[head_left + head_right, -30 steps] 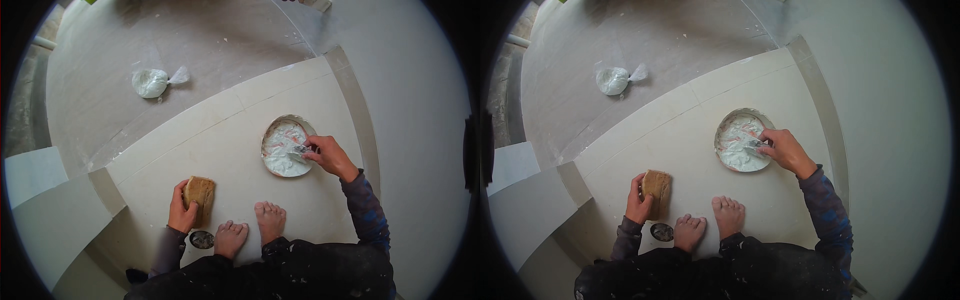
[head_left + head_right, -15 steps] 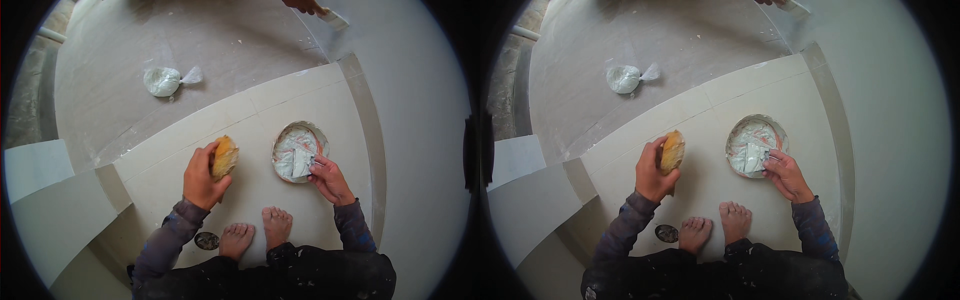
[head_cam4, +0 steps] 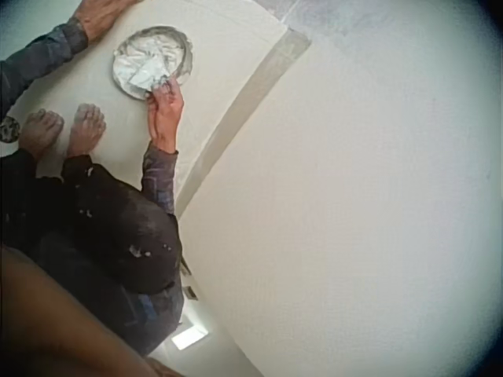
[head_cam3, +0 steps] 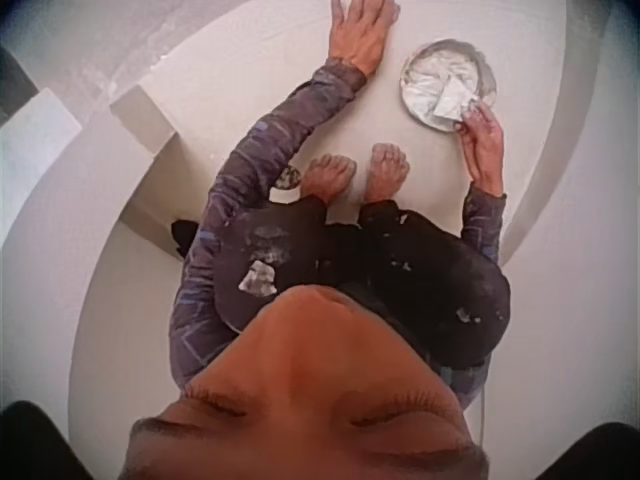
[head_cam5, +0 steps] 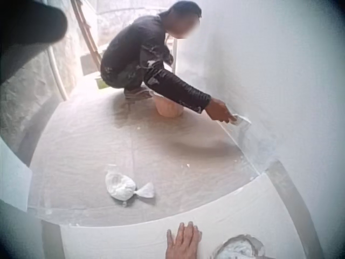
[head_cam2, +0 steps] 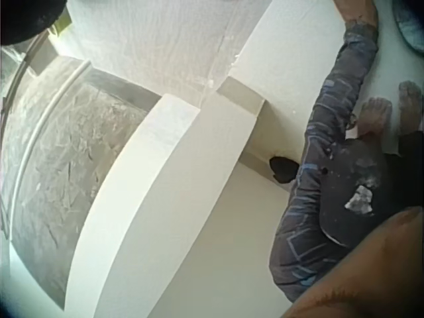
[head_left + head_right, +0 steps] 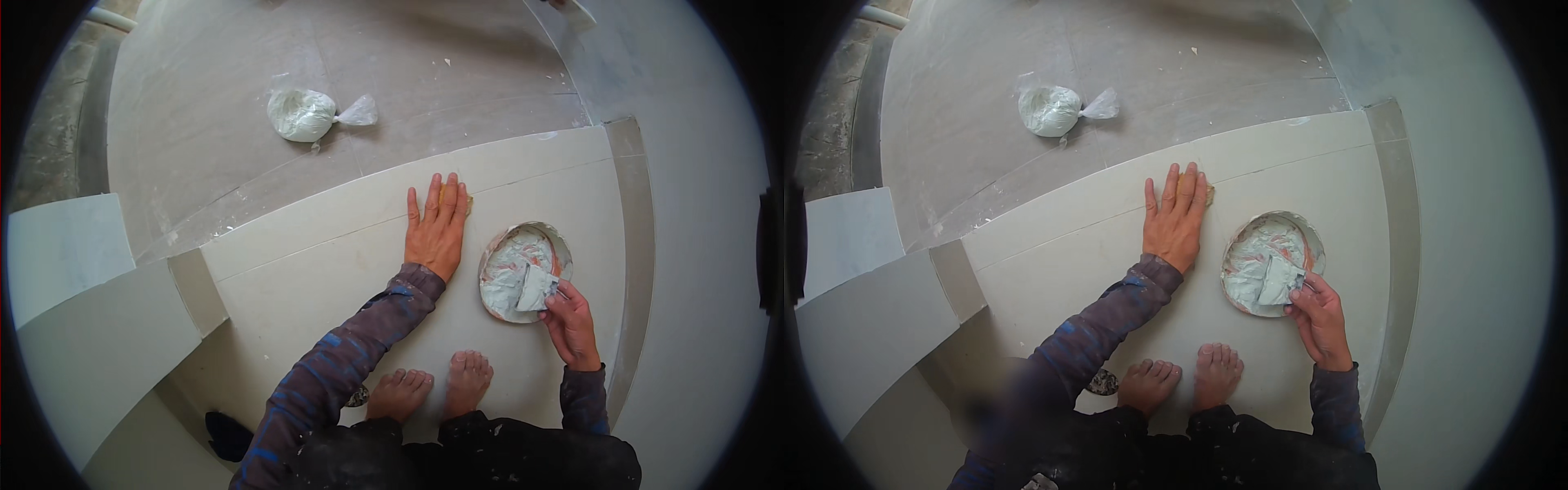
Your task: The person wipes the tile floor with a sponge, sands the tile edges with sandpaper, and applies grout into the seams using a putty knife and an applicator.
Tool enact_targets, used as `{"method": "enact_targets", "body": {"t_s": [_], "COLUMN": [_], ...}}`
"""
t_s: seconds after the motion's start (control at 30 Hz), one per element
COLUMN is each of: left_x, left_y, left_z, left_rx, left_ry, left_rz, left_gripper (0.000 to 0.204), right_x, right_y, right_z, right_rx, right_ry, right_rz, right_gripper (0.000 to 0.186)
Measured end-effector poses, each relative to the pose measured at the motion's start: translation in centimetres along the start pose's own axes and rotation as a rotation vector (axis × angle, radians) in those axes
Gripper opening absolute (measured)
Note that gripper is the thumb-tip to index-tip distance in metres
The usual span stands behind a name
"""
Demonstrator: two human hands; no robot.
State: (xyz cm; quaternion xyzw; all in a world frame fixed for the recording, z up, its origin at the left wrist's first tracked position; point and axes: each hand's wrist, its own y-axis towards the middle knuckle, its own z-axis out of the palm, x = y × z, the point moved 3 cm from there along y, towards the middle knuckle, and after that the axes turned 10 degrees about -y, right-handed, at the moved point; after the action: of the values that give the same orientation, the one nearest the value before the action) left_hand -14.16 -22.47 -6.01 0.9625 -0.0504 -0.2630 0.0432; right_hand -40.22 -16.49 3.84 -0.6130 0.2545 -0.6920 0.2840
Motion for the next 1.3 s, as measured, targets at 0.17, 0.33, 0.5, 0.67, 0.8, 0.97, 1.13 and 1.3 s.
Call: {"method": "enact_targets", "body": {"t_s": [0.17,0.33,0.5,0.67,0.8,0.97,1.13,1.3], "left_x": [4.6,9.6,15.2,21.2,24.5,20.3,10.8,19.1], "left_y": [-1.1,-3.6,-7.1,-11.9,-16.0,-16.2,-4.9,-9.7], "left_z": [-1.9,-5.1,-7.9,-11.1,-14.8,-14.6,-11.3,-13.0], "left_rx": [-0.003,-0.036,-0.036,-0.028,-0.058,-0.345,-0.296,-0.421], "left_ry": [0.132,0.216,0.332,0.434,0.497,0.168,0.079,0.087], "left_rz": [-0.176,-0.290,-0.472,-0.639,-0.778,-0.590,-0.151,-0.395], "left_gripper": [0.064,0.069,0.074,0.072,0.071,0.074,0.041,0.034], "right_x": [0.6,0.6,0.2,-0.3,0.4,-0.2,-0.4,0.2], "right_y": [0.1,0.1,-0.1,-0.7,-1.2,-1.3,-1.3,-0.9], "right_z": [-0.5,0.4,0.2,0.0,0.5,-0.1,-0.3,1.5], "right_rx": [-0.028,0.018,0.030,0.064,0.049,0.059,0.024,0.012], "right_ry": [-0.007,-0.001,-0.003,0.006,0.003,-0.059,-0.042,-0.055], "right_rz": [-0.016,-0.037,-0.051,-0.063,-0.080,-0.087,-0.094,-0.084], "right_gripper": [0.040,0.041,0.040,0.040,0.039,0.039,0.041,0.044]}}
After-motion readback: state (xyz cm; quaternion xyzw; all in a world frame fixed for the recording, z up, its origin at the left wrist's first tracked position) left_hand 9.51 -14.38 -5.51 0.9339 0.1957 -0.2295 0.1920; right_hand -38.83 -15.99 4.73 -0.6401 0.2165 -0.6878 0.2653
